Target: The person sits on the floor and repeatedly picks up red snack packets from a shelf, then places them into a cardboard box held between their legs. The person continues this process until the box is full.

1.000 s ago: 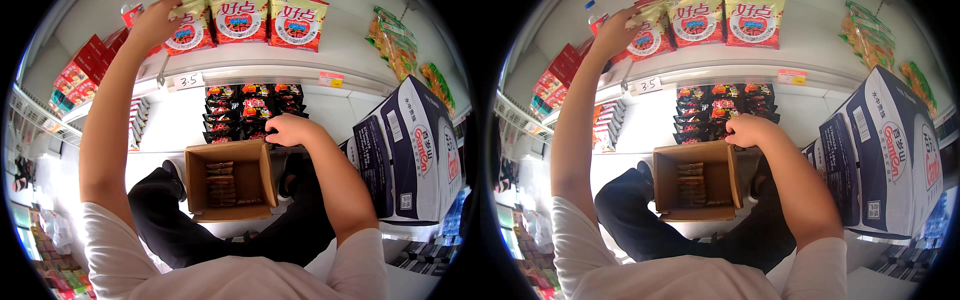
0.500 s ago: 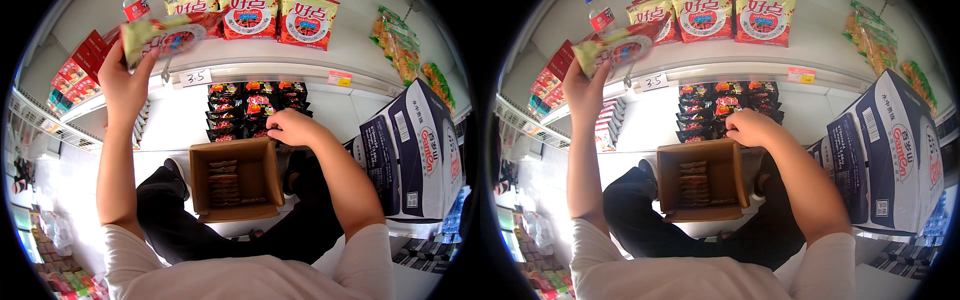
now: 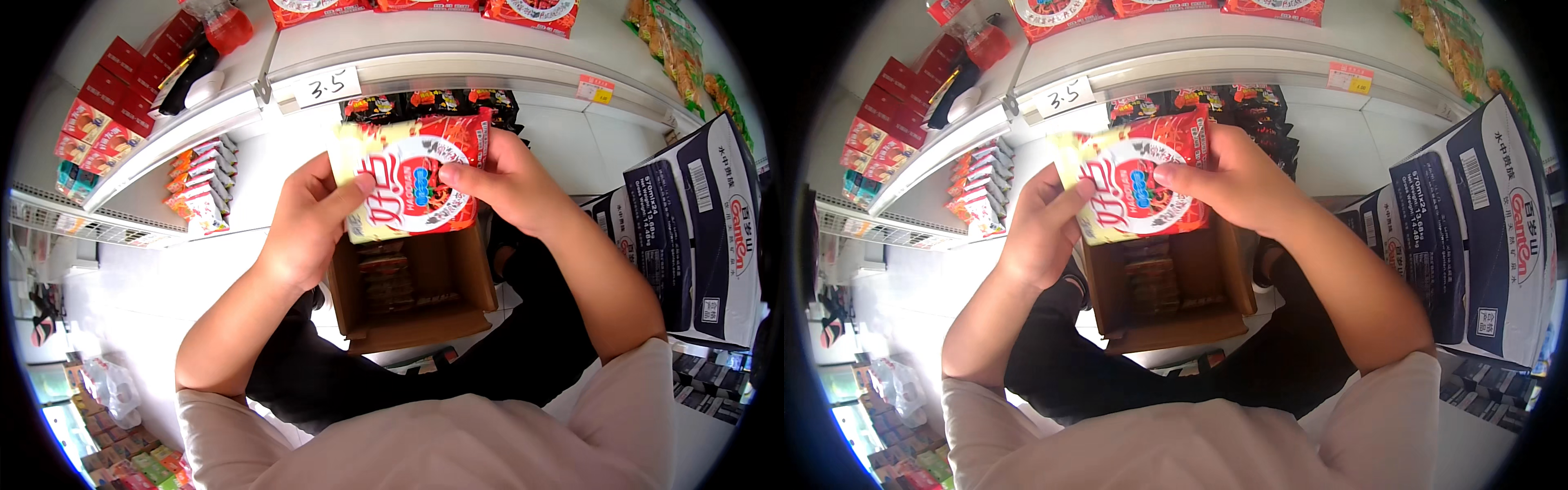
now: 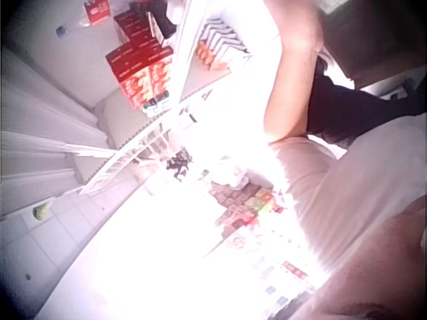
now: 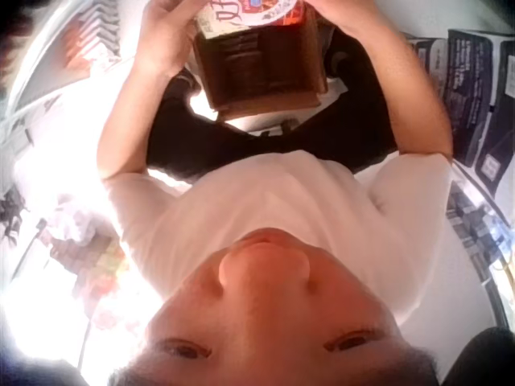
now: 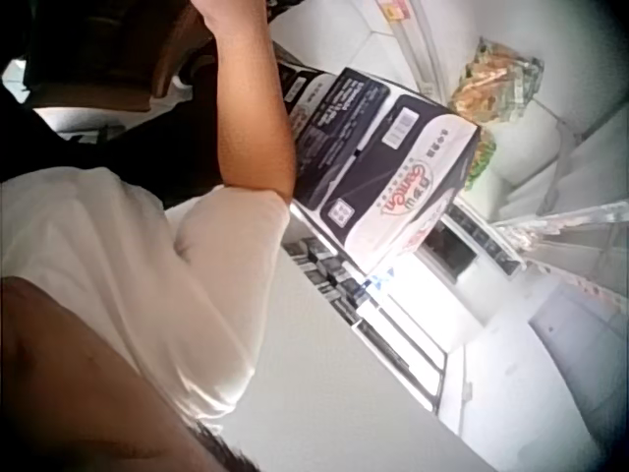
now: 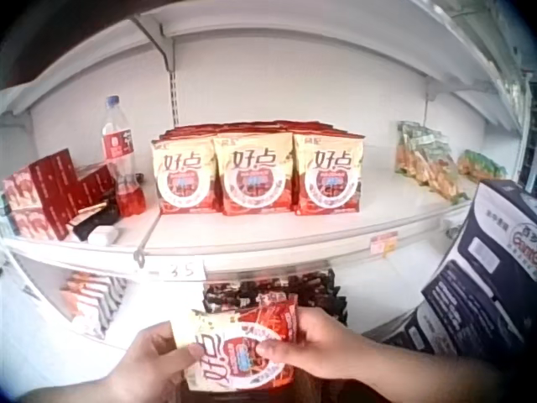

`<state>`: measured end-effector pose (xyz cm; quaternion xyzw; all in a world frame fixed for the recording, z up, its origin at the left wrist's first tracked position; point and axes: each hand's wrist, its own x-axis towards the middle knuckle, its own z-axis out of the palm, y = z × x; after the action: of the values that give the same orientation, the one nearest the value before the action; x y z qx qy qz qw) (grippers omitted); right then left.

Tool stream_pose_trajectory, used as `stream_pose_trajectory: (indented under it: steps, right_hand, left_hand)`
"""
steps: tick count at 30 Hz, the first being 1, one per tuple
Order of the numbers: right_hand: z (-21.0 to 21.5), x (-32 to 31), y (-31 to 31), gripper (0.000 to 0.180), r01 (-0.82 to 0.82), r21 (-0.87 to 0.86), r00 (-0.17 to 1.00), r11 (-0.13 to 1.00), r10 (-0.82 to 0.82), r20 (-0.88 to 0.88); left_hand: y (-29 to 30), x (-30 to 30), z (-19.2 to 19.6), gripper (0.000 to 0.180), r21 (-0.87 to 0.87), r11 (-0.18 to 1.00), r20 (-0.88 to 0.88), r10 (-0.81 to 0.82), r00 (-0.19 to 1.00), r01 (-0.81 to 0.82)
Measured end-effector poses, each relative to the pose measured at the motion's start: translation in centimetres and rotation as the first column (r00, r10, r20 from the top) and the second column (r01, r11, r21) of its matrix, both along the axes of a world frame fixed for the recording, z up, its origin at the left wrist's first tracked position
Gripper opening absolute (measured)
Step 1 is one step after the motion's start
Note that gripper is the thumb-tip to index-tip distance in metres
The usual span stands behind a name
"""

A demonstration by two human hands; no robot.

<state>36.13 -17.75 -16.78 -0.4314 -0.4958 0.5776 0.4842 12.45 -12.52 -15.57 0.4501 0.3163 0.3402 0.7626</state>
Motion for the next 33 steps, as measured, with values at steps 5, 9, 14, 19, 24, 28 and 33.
stream_pose_trajectory:
  steps: [5, 9, 14, 19, 24, 28, 33]
  right_hand:
    - [-0.7, 1.1, 0.6, 0.038, -0.057, -0.066, 0.993, 0.996, 0.064, 0.097]
    - [-0.6, 1.1, 0.5, 0.039, -0.091, -0.111, 0.995, 0.990, 0.085, -0.052]
    - [0.1, 0.6, 0.1, 0.038, -0.079, -0.199, 0.983, 0.977, 0.044, -0.177]
    - [-0.1, 1.4, 0.3, 0.036, -0.065, -0.166, 0.983, 0.984, 0.034, -0.182]
    - [-0.7, 2.3, 0.7, 0.037, -0.030, -0.199, 0.980, 0.980, -0.010, -0.201]
    - [-1.2, 3.6, 1.3, 0.038, -0.018, -0.305, 0.963, 0.952, -0.065, -0.261]
    - [-3.1, 4.7, 2.1, 0.036, -0.093, -0.477, 0.969, 0.874, -0.032, -0.246]
  left_hand:
    - [1.6, -1.2, -0.8, 0.013, 0.104, 0.994, -0.191, 0.046, 0.981, -0.027]
    - [2.2, -2.0, -0.6, 0.018, 0.162, 0.987, -0.127, 0.038, 0.991, -0.017]
    - [2.3, -2.0, -0.4, 0.016, 0.163, 0.984, -0.080, 0.080, 0.994, -0.066]
    - [1.7, -1.6, -0.2, 0.017, 0.195, 0.979, -0.112, 0.082, 0.990, -0.059]
    - [1.2, -1.5, 0.5, 0.009, 0.174, 0.985, -0.171, 0.019, 0.985, 0.011]
    - [0.2, -1.3, 0.2, 0.039, 0.418, 0.908, -0.247, 0.127, 0.960, -0.013]
    - [-1.0, -1.0, -0.9, 0.085, 0.829, -0.184, -0.339, 0.586, 0.736, 0.528]
